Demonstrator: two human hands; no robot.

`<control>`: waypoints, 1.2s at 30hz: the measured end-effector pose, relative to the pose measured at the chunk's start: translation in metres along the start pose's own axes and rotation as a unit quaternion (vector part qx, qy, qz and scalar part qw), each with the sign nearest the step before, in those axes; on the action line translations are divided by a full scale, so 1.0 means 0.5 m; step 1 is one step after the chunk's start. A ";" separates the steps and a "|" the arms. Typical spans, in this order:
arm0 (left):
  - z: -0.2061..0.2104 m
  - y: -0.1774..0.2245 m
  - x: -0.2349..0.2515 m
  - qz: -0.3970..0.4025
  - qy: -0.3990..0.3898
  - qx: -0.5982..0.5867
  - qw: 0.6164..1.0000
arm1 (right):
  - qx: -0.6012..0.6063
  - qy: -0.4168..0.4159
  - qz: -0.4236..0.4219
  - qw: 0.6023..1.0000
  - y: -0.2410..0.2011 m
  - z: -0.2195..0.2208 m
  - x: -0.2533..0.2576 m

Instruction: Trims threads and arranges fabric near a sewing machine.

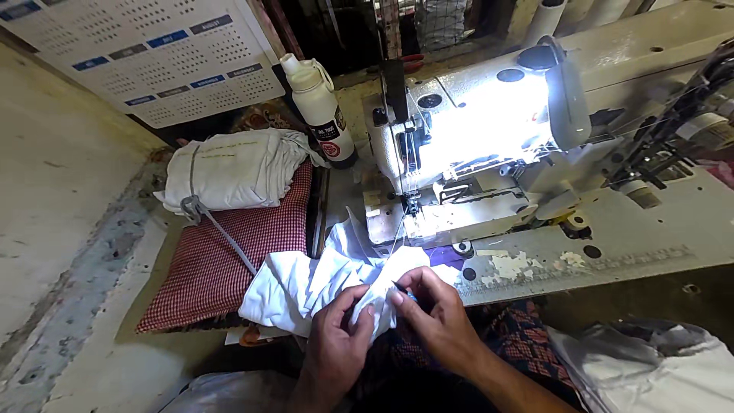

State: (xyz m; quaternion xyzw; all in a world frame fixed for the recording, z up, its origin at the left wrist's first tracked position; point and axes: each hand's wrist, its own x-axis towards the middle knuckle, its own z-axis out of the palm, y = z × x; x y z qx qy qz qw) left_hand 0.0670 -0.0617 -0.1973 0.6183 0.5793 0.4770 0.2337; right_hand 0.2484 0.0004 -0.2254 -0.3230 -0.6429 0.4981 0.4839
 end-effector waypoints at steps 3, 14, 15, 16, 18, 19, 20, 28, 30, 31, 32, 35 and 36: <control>0.016 -0.014 -0.022 0.192 0.039 0.184 0.963 | 0.180 -0.008 0.156 0.971 0.000 -0.007 0.011; 0.062 -0.030 -0.020 0.109 0.036 0.254 0.960 | 0.281 -0.017 0.300 0.911 0.021 -0.025 -0.001; 0.068 -0.030 -0.014 0.093 0.029 0.260 0.961 | 0.273 -0.018 0.290 0.917 0.023 -0.026 -0.002; 0.073 -0.032 -0.009 0.078 0.017 0.253 0.964 | 0.264 -0.020 0.280 0.923 0.025 -0.029 -0.003; 0.079 -0.039 -0.002 0.061 -0.004 0.217 0.974 | 0.242 -0.024 0.266 0.933 0.030 -0.034 -0.005; 0.081 -0.043 -0.001 0.054 -0.010 0.199 0.979 | 0.230 -0.026 0.260 0.937 0.035 -0.038 -0.007; 0.082 -0.045 -0.003 0.048 -0.014 0.179 0.983 | 0.215 -0.028 0.254 0.943 0.039 -0.042 -0.009; 0.084 -0.051 -0.047 0.060 0.012 0.143 0.988 | -0.038 -0.036 0.088 0.995 0.052 -0.076 -0.019; 0.090 -0.051 -0.058 0.083 0.040 0.146 0.985 | -0.189 -0.045 -0.008 0.981 0.027 -0.086 -0.020; 0.094 -0.052 -0.064 0.096 0.052 0.149 0.983 | -0.249 -0.049 -0.047 0.966 0.012 -0.088 -0.021; 0.098 -0.054 -0.068 0.109 0.062 0.153 0.980 | -0.299 -0.055 -0.077 0.950 -0.001 -0.087 -0.022; 0.109 -0.058 -0.070 0.137 0.081 0.166 0.973 | -0.376 -0.079 -0.129 0.914 -0.016 -0.083 -0.019; 0.111 -0.058 -0.070 0.143 0.082 0.168 0.972 | -0.382 -0.085 -0.136 0.910 -0.014 -0.082 -0.017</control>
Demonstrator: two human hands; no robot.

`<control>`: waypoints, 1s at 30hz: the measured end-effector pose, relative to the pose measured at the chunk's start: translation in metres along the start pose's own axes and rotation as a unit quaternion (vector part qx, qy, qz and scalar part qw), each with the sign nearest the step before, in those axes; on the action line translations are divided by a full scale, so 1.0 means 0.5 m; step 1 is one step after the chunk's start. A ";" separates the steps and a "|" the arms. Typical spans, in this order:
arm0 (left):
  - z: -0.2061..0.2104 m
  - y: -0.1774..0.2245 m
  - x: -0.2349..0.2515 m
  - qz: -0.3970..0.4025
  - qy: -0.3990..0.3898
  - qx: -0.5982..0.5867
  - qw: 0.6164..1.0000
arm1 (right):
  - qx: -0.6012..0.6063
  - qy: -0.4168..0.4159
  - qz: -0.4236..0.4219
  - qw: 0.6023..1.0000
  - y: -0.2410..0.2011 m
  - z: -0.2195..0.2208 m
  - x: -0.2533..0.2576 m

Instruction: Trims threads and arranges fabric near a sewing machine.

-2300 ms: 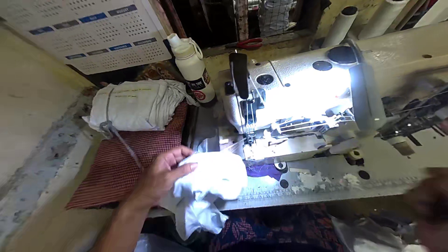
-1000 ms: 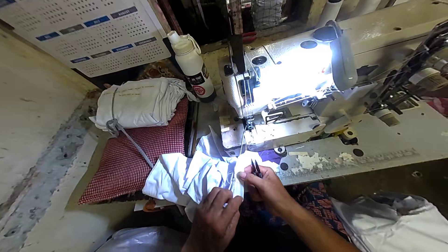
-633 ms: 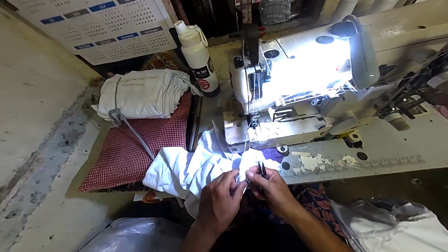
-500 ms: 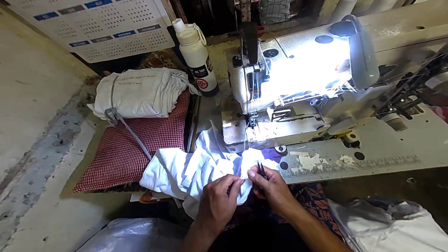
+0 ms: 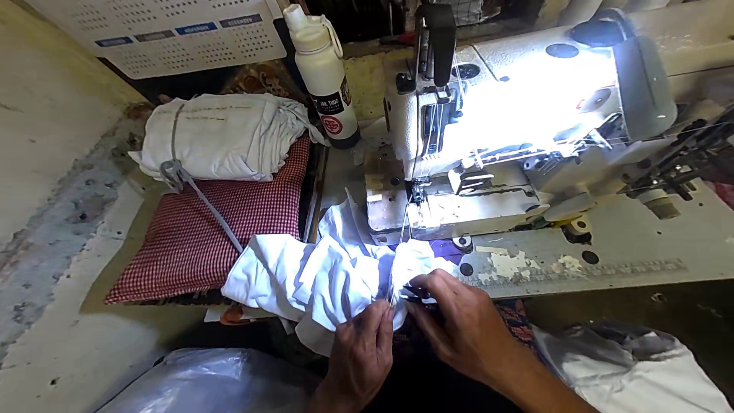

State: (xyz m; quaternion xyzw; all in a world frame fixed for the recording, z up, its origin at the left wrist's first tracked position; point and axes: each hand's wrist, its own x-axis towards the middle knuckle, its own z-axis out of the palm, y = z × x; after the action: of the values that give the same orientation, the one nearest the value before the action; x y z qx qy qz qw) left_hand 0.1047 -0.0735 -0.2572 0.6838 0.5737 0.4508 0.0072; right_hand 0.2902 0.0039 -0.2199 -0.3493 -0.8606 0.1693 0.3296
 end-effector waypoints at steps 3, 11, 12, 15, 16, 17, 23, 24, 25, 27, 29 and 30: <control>0.000 0.000 -0.001 0.016 -0.007 0.011 1.000 | 0.002 -0.003 -0.023 1.000 0.005 0.008 0.005; 0.003 -0.004 -0.010 0.040 -0.033 0.001 0.999 | 0.068 0.041 -0.026 0.996 0.014 0.027 0.005; 0.005 -0.005 -0.013 0.039 -0.033 0.000 0.999 | 0.089 0.053 -0.001 0.995 0.016 0.026 0.001; 0.004 -0.007 -0.017 0.039 -0.033 -0.007 0.999 | 0.160 0.055 0.113 0.979 0.028 0.020 -0.011; 0.005 -0.008 -0.019 0.041 -0.034 -0.009 0.999 | 0.191 0.037 0.144 0.970 0.032 0.019 -0.012; 0.006 -0.008 -0.020 0.044 -0.037 -0.008 0.998 | 0.224 0.010 0.169 0.960 0.036 0.018 -0.012; 0.012 -0.012 -0.016 0.063 -0.055 0.025 0.996 | 0.195 -0.053 0.142 0.969 0.041 0.027 -0.021; 0.012 -0.014 -0.016 0.063 -0.059 0.031 0.996 | 0.158 -0.049 0.119 0.979 0.041 0.022 -0.029; 0.011 -0.017 -0.018 0.064 -0.063 0.035 0.995 | 0.140 -0.043 0.096 0.984 0.040 0.015 -0.039; 0.008 -0.022 -0.020 0.064 -0.072 0.040 0.995 | 0.166 -0.052 0.060 0.983 0.041 -0.005 -0.066; 0.006 -0.026 -0.021 0.062 -0.073 0.041 0.995 | 0.229 -0.105 0.055 0.966 0.045 -0.028 -0.101; 0.005 -0.027 -0.021 0.061 -0.073 0.041 0.995 | 0.240 -0.155 0.067 0.956 0.050 -0.039 -0.119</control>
State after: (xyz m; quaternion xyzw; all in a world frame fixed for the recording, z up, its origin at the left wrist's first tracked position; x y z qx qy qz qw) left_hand 0.0966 -0.0761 -0.2723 0.7484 0.5469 0.3751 -0.0064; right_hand 0.3480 -0.0198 -0.2455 -0.2863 -0.8100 0.4443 0.2541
